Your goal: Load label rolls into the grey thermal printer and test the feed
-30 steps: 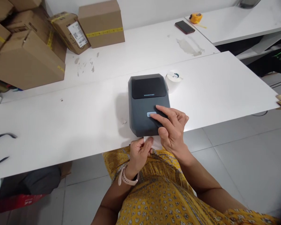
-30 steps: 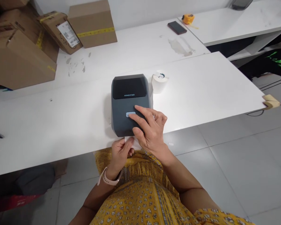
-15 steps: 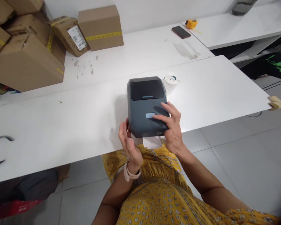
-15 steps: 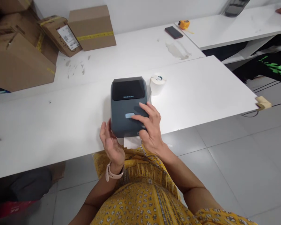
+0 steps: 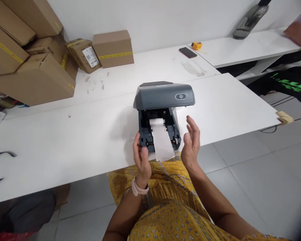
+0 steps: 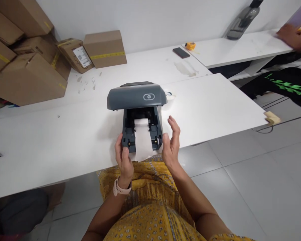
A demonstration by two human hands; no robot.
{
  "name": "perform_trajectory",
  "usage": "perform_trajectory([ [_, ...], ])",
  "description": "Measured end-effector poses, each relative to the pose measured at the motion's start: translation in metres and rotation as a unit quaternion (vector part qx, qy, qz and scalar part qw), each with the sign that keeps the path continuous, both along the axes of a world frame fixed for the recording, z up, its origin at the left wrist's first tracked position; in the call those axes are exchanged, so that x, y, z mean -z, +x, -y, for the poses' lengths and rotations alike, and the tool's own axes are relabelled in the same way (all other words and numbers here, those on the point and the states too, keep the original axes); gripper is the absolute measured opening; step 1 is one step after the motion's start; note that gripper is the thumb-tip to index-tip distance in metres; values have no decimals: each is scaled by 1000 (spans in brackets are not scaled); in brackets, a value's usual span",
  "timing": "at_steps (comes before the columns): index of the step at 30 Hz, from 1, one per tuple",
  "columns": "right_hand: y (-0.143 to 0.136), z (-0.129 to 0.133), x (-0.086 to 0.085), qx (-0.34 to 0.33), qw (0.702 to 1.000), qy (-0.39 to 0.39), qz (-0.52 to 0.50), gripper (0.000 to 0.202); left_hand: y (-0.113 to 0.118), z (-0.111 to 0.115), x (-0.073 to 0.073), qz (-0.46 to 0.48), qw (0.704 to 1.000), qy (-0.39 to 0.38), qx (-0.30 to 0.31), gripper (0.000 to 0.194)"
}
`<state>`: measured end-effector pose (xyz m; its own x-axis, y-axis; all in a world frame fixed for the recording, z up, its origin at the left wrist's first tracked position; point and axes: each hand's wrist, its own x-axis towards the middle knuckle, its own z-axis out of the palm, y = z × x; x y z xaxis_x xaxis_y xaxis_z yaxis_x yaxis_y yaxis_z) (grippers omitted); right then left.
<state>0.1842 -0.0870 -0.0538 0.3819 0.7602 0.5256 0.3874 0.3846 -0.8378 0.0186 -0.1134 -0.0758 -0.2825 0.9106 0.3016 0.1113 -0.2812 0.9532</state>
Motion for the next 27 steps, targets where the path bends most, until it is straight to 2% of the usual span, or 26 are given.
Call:
perform_trajectory([
  [4, 11, -36, -43, 30, 981, 141, 126, 34, -3, -1, 4, 10, 1000, 12, 4, 51],
  [6, 12, -55, -64, 29, 967, 186, 171, 33, -4, -2, 6, 12, 1000, 15, 6, 51],
  [11, 13, -107, -104, 6, 958, 190, 213, 41, -3, -3, 8, 14, 1000, 10, -8, 52],
  [14, 17, -152, -111, -23, 961, 187, 205, 48, -3, -3, 9, 19, 1000, 14, -6, 53],
  [17, 22, -198, -106, -43, 961, 176, 210, 55, -4, -4, 11, 20, 1000, 14, -1, 53],
  [19, 24, -219, -102, -46, 961, 170, 213, 58, -5, -5, 13, 16, 1000, 13, 5, 53],
  [22, 24, -223, -102, -46, 961, 163, 220, 58, -4, -4, 17, 9, 1000, 15, 12, 54],
  [25, 22, -197, -106, -35, 959, 167, 227, 57, -4, 0, 18, 16, 1000, 7, 19, 55],
  [27, 20, -173, -107, -24, 959, 176, 220, 53, -6, 1, 14, 24, 999, -1, 25, 55],
])
